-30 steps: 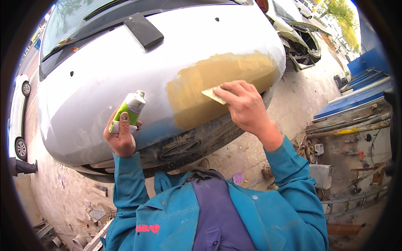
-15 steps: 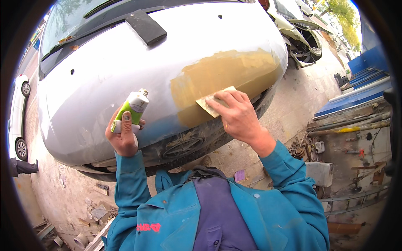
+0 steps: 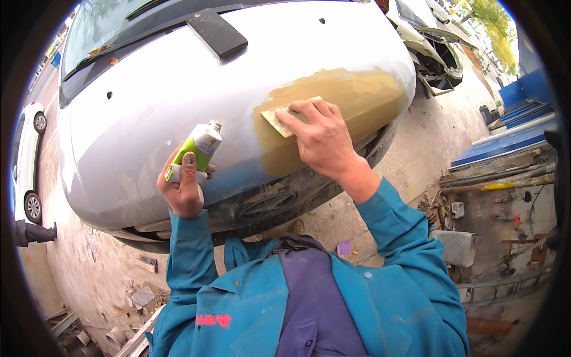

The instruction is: The person applies beige body filler to the front bumper of a silver car using a spreader. They repeatedly smooth and level the filler across the bumper surface, holding a tube of filler in the other hand. The person finishes by walking away from the car.

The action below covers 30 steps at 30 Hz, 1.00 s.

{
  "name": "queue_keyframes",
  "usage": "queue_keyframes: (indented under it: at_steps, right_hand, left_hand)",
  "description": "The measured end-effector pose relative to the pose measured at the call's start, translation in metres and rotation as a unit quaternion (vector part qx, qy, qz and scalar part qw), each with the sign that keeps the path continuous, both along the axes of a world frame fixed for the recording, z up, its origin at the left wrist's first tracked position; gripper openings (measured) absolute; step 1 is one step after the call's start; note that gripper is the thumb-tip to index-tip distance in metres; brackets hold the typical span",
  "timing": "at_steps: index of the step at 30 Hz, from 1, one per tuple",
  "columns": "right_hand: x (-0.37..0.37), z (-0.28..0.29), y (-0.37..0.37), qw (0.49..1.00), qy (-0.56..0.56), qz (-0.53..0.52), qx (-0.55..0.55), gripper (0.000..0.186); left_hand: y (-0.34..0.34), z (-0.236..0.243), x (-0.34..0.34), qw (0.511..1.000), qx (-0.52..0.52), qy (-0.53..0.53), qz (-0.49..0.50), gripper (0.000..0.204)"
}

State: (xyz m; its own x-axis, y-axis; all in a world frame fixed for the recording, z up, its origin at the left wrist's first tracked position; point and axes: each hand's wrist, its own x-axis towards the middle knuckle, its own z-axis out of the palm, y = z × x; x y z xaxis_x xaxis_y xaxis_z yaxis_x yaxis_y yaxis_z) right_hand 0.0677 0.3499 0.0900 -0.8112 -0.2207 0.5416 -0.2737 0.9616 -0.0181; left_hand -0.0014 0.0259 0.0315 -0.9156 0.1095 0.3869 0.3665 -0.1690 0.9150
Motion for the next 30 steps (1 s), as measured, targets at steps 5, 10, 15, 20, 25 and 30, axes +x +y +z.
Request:
queue_keyframes:
  at_steps: [5, 10, 15, 20, 25, 30]
  right_hand:
    - [0.053, -0.009, -0.008, 1.0, -0.029, 0.0, -0.007, 0.052]
    - [0.078, 0.002, -0.013, 0.998, -0.053, 0.0, -0.021, 0.052]
    - [0.017, 0.014, -0.011, 1.0, 0.007, -0.002, -0.022, 0.046]
    - [-0.023, 0.006, -0.021, 0.999, 0.031, 0.004, -0.018, 0.045]
    - [0.028, -0.005, -0.028, 0.999, -0.015, 0.002, -0.028, 0.048]
    - [0.071, -0.003, -0.029, 0.997, -0.045, 0.019, -0.052, 0.046]
  left_hand:
    - [0.002, 0.002, 0.0, 1.0, 0.008, 0.011, -0.012, 0.049]
    - [0.002, 0.003, -0.002, 1.0, 0.011, 0.01, -0.026, 0.049]
    - [0.002, 0.002, -0.003, 1.0, 0.012, 0.005, -0.02, 0.049]
    - [-0.001, 0.0, -0.002, 1.0, 0.004, -0.004, -0.016, 0.05]
    - [-0.003, -0.001, -0.002, 1.0, -0.004, -0.007, -0.019, 0.051]
    - [-0.001, 0.0, -0.003, 1.0, 0.001, -0.004, -0.02, 0.051]
